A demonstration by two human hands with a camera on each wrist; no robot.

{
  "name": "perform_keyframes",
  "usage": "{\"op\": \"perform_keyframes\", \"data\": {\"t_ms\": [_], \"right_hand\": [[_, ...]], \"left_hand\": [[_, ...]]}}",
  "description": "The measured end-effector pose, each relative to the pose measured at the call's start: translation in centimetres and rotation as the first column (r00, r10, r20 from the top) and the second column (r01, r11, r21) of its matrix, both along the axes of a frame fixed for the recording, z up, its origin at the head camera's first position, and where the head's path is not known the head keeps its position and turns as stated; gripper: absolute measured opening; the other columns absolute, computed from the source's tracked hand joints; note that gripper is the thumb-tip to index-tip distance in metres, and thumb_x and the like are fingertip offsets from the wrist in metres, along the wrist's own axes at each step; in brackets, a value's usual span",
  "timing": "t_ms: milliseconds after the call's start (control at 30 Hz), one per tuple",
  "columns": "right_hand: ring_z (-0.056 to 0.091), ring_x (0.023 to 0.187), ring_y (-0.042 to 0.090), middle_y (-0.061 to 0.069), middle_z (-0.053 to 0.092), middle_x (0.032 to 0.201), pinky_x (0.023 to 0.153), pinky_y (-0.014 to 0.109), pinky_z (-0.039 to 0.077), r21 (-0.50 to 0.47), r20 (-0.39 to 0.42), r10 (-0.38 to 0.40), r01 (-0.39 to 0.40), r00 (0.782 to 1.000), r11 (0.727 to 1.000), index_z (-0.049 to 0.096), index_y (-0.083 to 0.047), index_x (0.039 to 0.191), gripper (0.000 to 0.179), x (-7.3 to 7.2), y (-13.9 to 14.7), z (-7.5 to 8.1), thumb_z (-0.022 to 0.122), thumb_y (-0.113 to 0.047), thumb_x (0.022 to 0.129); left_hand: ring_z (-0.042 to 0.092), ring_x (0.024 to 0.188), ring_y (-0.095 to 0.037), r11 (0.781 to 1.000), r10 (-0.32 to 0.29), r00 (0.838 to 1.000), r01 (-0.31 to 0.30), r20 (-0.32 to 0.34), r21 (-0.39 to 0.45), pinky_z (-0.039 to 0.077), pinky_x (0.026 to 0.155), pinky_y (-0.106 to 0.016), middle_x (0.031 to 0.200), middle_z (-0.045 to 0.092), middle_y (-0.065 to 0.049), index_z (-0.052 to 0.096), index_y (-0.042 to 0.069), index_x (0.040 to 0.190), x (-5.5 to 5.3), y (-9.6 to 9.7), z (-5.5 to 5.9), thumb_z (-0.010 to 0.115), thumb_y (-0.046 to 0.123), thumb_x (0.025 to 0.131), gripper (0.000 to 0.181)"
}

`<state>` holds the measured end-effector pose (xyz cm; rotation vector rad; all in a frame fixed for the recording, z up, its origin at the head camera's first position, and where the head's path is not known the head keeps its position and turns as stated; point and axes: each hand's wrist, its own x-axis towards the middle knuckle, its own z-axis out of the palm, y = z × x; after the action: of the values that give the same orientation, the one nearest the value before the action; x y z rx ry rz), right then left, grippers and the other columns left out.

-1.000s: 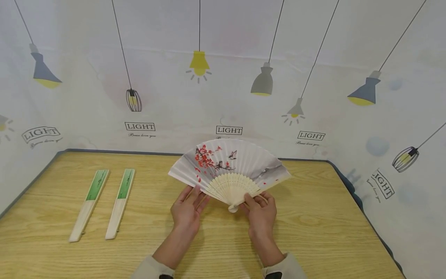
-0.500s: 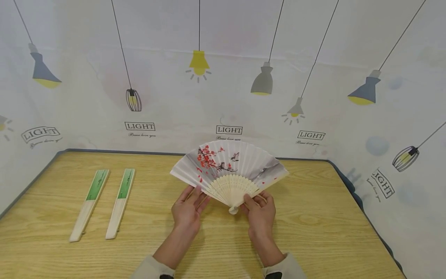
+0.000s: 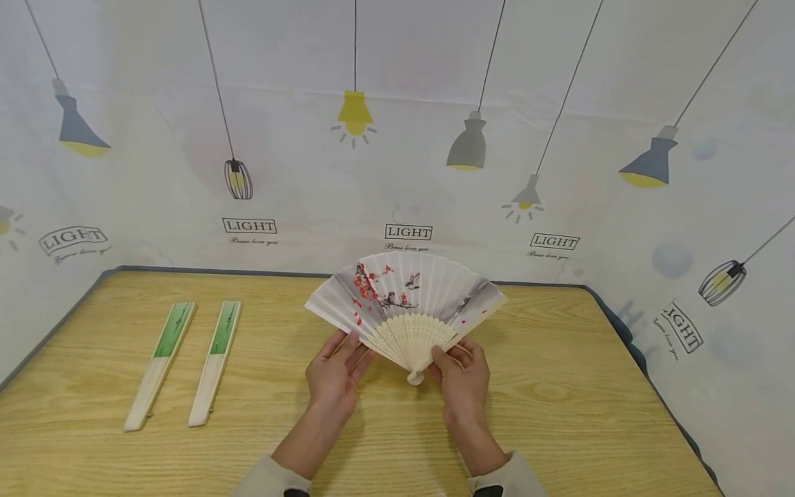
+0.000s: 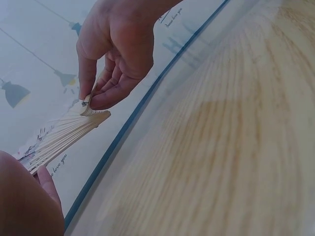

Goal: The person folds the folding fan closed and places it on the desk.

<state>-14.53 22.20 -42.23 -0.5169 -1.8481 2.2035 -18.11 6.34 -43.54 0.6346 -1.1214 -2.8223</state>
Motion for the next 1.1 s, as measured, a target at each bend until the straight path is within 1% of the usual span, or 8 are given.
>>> {"op": "perform_keyframes", "data": {"t_ms": [167,333,633,767,933,1100], "right_hand": [[0.062,0.096,0.017,0.019,0.051,0.121,0.090,0.031,0.053,0.021,0.019,0.015,-0.015,1.000,1.000,0.036,0.001,0.135,0.047,0.06,0.02,0.05,0.058,-0.001,0.094],[0.061,0.097,0.017,0.018,0.050,0.122,0.089,0.030,0.053,0.025,0.031,0.022,-0.023,0.999,0.999,0.037,0.000,0.135,0.046,0.04,0.02,0.07,0.058,-0.002,0.094],[0.061,0.095,0.016,0.018,0.050,0.122,0.088,0.029,0.053,0.033,0.025,0.025,-0.025,0.999,0.999,0.040,0.000,0.134,0.045,0.07,-0.04,0.09,0.057,0.000,0.094],[0.061,0.094,0.016,0.017,0.050,0.119,0.087,0.030,0.054,0.043,0.024,0.034,-0.035,0.999,0.998,0.041,0.000,0.133,0.043,0.09,-0.08,0.05,0.057,0.000,0.093],[0.061,0.094,0.016,0.017,0.050,0.119,0.088,0.031,0.053,0.048,0.012,0.051,-0.051,0.999,0.998,0.042,0.000,0.133,0.043,0.12,-0.08,0.01,0.057,0.000,0.094],[0.061,0.096,0.016,0.018,0.051,0.120,0.089,0.032,0.053,0.047,0.003,0.063,-0.063,0.998,0.997,0.042,-0.001,0.134,0.044,0.16,-0.09,0.05,0.057,0.000,0.093]], "left_hand": [[0.070,0.086,-0.024,1.000,-0.010,1.000,0.010,-0.003,-0.007,0.058,0.078,-0.036,0.099,0.070,-0.016,0.065,-0.003,0.114,-0.02,-0.10,-0.04,0.070,0.006,0.087,0.029],[0.070,0.085,-0.023,1.000,-0.016,1.000,0.016,-0.004,-0.013,0.057,0.079,-0.037,0.097,0.070,-0.015,0.065,-0.004,0.113,-0.02,-0.14,0.04,0.070,0.006,0.087,0.028],[0.069,0.085,-0.023,0.999,-0.034,0.999,0.033,-0.012,-0.030,0.057,0.080,-0.036,0.098,0.070,-0.014,0.065,-0.003,0.113,0.12,-0.25,0.16,0.070,0.009,0.087,0.029],[0.069,0.082,-0.021,0.999,-0.038,0.999,0.038,0.000,-0.036,0.058,0.078,-0.035,0.097,0.070,-0.014,0.065,-0.003,0.113,0.01,-0.23,0.13,0.069,0.008,0.088,0.029],[0.069,0.080,-0.020,0.998,-0.048,0.999,0.048,0.011,-0.039,0.058,0.078,-0.034,0.097,0.070,-0.013,0.063,-0.003,0.116,-0.11,-0.24,0.16,0.069,0.008,0.088,0.031],[0.068,0.081,-0.019,0.997,-0.072,0.997,0.072,0.003,-0.039,0.057,0.080,-0.034,0.099,0.070,-0.012,0.061,-0.004,0.120,0.01,-0.39,0.31,0.069,0.009,0.088,0.035]]}}
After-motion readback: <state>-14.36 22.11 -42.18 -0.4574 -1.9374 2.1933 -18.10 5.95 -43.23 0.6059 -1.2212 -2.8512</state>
